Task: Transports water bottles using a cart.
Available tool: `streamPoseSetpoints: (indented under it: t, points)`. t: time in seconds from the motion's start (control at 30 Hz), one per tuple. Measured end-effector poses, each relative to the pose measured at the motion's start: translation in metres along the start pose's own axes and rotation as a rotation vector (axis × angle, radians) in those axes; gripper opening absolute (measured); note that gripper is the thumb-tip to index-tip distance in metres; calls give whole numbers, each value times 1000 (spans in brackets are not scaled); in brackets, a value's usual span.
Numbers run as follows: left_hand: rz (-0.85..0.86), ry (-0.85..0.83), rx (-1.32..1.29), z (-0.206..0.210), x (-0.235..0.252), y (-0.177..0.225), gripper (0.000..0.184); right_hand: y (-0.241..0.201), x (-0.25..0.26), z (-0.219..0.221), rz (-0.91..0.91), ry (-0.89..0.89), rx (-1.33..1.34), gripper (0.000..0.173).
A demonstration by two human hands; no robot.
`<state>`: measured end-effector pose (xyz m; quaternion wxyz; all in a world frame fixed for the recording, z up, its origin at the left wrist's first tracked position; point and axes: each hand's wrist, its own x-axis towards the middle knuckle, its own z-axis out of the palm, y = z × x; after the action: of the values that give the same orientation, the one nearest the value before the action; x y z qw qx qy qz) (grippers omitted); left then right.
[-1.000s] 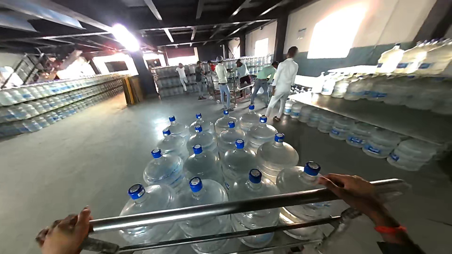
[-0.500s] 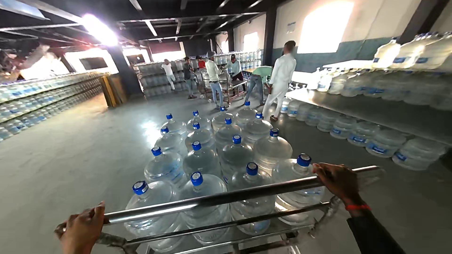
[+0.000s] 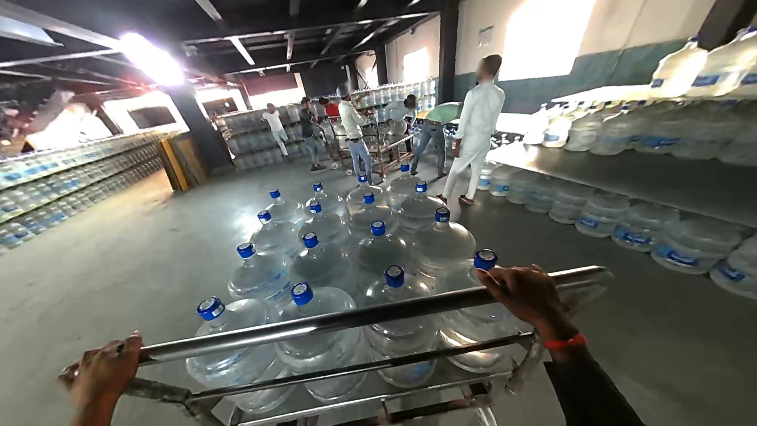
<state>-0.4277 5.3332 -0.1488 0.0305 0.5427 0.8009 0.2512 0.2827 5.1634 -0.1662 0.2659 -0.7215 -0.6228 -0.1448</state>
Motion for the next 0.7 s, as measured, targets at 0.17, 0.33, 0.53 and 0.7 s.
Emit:
streamPoseSetpoints:
  t: [0.17, 0.33, 0.53, 0.7]
  points:
    - [27, -55, -18, 34, 74, 36, 55, -2, 73, 34, 102, -258, -20, 56]
    - [78, -30, -21, 66, 134, 75, 53, -5, 140, 74, 117, -261, -44, 55]
    - [155, -64, -9, 104, 207, 108, 56, -7, 215, 121, 168, -280, -76, 55]
    - [195, -96, 1, 133, 269, 134, 53, -13, 271, 154, 207, -283, -70, 55]
